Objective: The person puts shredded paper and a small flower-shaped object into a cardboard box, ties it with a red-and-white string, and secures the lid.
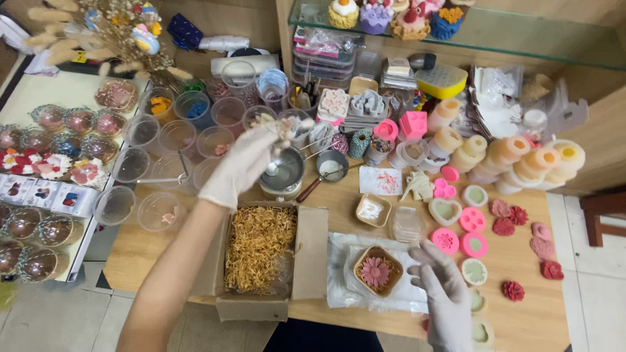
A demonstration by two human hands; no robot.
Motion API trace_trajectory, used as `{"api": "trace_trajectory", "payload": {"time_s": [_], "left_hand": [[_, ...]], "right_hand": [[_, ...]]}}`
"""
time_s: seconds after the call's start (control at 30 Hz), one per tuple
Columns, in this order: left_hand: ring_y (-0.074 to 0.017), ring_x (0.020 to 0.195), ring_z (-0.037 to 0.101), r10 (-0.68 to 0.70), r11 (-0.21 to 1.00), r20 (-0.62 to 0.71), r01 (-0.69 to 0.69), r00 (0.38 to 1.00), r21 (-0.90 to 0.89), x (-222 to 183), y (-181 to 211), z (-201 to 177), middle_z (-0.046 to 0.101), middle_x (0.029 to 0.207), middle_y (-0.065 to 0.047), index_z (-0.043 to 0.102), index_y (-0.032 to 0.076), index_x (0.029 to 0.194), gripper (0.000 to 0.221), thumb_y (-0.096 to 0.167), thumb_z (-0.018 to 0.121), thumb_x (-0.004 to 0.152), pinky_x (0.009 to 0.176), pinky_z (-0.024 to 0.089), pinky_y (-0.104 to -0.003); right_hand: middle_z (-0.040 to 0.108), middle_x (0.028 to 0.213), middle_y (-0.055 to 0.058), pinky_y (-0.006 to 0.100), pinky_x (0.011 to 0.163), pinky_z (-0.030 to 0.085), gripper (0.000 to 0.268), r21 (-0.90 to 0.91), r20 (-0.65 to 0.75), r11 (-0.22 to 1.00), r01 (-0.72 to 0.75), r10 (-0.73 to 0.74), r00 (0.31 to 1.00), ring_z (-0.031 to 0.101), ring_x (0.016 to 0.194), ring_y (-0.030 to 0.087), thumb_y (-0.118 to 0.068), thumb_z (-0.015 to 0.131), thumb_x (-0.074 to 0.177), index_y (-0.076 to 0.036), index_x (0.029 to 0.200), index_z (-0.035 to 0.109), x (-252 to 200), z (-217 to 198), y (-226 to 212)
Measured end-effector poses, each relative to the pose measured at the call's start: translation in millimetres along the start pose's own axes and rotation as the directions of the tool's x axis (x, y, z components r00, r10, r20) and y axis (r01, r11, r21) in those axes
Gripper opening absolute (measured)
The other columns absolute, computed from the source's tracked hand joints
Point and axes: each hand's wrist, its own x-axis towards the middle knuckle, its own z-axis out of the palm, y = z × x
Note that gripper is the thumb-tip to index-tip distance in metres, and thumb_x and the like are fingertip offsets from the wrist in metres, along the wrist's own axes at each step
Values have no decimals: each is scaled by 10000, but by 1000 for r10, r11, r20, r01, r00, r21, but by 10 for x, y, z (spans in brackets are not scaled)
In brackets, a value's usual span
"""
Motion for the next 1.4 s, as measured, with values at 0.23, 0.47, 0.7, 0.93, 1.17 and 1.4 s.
{"api": "trace_trajectory", "payload": {"time_s": [0.23,0.47,0.7,0.93,1.17,1.4], "left_hand": [[-78,945,668,-218,965,206,179,954,193,-1056,-804,942,725,1024,-22,690,23,1218,282,154,541,1017,879,522,-250],[-105,955,642,-270,956,263,224,926,189,-1384,-1352,930,703,1026,-34,682,-21,1181,214,134,579,1075,870,501,-270],[-89,988,685,-206,941,112,166,972,294,-1375,-1418,882,749,1096,-36,692,-5,1172,225,112,629,989,905,548,-245],[-63,865,699,-61,718,144,-57,988,694,-1434,-1596,1033,787,978,3,755,45,1090,211,172,668,946,797,541,-225],[-113,706,640,-134,625,64,35,989,780,-1370,-1674,1237,761,840,-32,752,141,1071,217,266,673,911,676,500,-290],[-208,802,729,-123,377,287,-222,950,899,-852,-1623,1527,770,880,-68,767,153,973,211,332,691,891,724,542,-377]], "right_hand": [[637,1258,131,320,846,576,540,402,159,906,-136,77,984,706,970,193,-113,609,978,-34,1493,467,-76,786,-232],[743,1043,128,323,874,586,203,479,78,871,-114,87,993,728,923,201,17,692,923,8,1125,706,-286,493,40],[743,1078,121,298,890,579,196,318,-61,946,70,-53,997,717,959,168,28,699,930,-2,1123,684,-390,-1,-187],[736,1100,101,265,896,567,213,233,-248,962,142,-82,965,699,966,135,31,702,929,10,1140,681,-522,-264,-221],[733,1066,89,254,875,571,222,207,-288,974,94,-31,957,705,943,131,25,694,920,16,1141,677,-566,-353,-156],[732,1079,79,248,871,565,213,215,-295,970,111,-44,955,697,944,122,24,691,932,17,1144,673,-573,-382,-174]]}}
